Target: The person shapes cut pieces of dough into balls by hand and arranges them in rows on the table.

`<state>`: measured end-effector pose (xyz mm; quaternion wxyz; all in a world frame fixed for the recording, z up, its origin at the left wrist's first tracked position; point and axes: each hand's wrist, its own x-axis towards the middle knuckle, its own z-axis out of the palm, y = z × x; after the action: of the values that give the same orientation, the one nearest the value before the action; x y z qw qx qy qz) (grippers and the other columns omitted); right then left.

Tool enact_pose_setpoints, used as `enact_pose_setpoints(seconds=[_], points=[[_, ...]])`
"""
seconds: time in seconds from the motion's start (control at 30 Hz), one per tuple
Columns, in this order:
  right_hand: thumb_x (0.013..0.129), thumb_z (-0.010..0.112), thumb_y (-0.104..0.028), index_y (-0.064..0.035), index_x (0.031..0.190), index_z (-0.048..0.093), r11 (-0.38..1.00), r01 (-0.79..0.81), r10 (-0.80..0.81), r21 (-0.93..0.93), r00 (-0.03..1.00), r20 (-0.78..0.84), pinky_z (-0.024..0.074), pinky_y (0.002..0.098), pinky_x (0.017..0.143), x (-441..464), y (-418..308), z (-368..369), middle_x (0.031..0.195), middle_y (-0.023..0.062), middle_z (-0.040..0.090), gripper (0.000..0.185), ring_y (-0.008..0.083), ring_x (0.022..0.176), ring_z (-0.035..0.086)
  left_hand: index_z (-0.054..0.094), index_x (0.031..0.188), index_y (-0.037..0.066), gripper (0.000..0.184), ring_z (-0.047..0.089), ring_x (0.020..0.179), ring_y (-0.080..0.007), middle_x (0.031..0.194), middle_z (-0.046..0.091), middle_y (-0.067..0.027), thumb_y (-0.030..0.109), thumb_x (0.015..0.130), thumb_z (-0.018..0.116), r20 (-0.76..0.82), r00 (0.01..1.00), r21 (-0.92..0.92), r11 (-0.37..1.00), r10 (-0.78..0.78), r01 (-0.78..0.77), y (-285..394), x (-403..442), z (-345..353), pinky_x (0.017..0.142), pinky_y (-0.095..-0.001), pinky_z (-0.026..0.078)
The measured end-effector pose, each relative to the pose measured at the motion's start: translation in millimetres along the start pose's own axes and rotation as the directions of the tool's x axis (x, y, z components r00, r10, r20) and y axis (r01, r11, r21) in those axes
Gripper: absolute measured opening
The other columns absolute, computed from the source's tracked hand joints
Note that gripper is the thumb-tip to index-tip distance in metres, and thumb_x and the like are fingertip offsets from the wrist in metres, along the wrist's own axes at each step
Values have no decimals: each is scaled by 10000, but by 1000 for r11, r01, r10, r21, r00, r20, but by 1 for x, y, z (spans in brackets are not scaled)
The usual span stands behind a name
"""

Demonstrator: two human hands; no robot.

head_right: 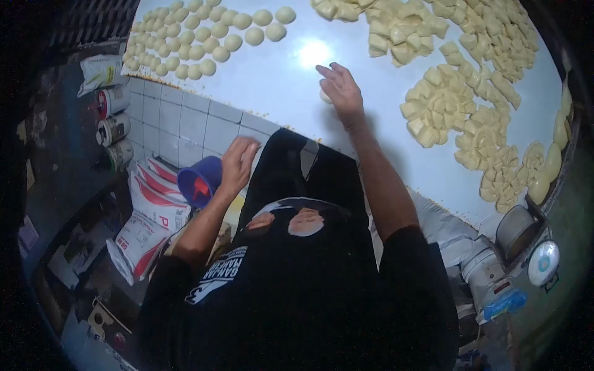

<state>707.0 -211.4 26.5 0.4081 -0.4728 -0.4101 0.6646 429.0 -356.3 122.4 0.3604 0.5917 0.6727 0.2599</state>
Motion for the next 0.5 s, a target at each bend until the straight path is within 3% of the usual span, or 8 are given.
enact_pose_setpoints(seconds=[0.07, 0.13, 0.17, 0.2, 0.33, 0.4, 0.47, 0.5], points=[[987, 740, -157, -41, 1444, 629, 751, 286, -255, -596, 957, 138, 514, 419, 1130, -18, -11, 2, 1472, 177, 652, 485, 350, 1340, 635, 713, 1048, -18, 108, 709, 949, -316, 1011, 720, -151, 84, 1042, 679, 21, 998, -15, 998, 62, -61, -6, 9, -1, 845, -388, 555], [931, 787, -96, -55, 1494, 592, 680, 262, -305, -685, 950, 60, 489, 443, 1167, -60, 18, -16, 1524, 176, 615, 597, 345, 1390, 608, 708, 1056, -9, 110, 695, 928, -364, 1006, 692, -169, 98, 1032, 699, 29, 988, -79, 985, 153, -150, -9, 32, -5, 823, -414, 561], [914, 794, -66, -74, 1510, 576, 730, 115, -172, -674, 985, -17, 469, 469, 1192, -76, 26, -29, 1524, 179, 613, 635, 374, 1408, 586, 705, 1054, -9, 104, 700, 939, -365, 1015, 696, -166, 92, 1028, 701, 10, 986, -99, 981, 167, -165, -11, 39, -10, 828, -417, 564], [912, 784, -60, -74, 1517, 564, 531, 194, -277, -825, 960, 48, 477, 475, 1177, -84, 8, -26, 1509, 182, 619, 644, 393, 1398, 581, 705, 1054, -9, 104, 700, 939, -365, 1015, 696, -166, 92, 1028, 701, -14, 985, -115, 978, 173, -173, -17, 48, -15, 828, -417, 564], [918, 772, -70, -44, 1485, 563, 374, 65, -14, -925, 998, 65, 519, 491, 1073, -25, -42, 27, 1352, 191, 672, 605, 384, 1262, 641, 708, 1048, -5, 89, 705, 957, -360, 1042, 708, -163, 80, 1020, 705, -8, 984, -157, 972, 176, -175, -44, 78, -32, 832, -417, 569], [942, 768, -125, -59, 1400, 625, 542, -84, 153, -836, 988, 0, 523, 502, 1052, 19, -97, 101, 1284, 187, 683, 485, 377, 1209, 660, 712, 1061, 2, 72, 708, 984, -340, 1073, 723, -158, 55, 1013, 704, -73, 976, -106, 972, 203, -210, -56, 97, -41, 837, -417, 575], [947, 809, -167, -92, 1353, 646, 740, 276, -210, -613, 961, 178, 536, 502, 1016, 50, -87, 144, 1235, 166, 709, 444, 350, 1115, 697, 708, 1127, 10, 127, 703, 1010, -329, 1128, 723, -165, 31, 1002, 706, -170, 966, -87, 973, 196, -213, -58, 117, -60, 847, -414, 583], [934, 825, -159, -89, 1317, 667, 636, 396, -316, -662, 917, 244, 543, 485, 1008, 79, -73, 160, 1210, 153, 717, 420, 335, 1111, 698, 706, 1148, 13, 151, 701, 1015, -329, 1152, 720, -169, 25, 997, 708, -208, 960, -54, 977, 189, -204, -56, 127, -68, 852, -413, 586]])
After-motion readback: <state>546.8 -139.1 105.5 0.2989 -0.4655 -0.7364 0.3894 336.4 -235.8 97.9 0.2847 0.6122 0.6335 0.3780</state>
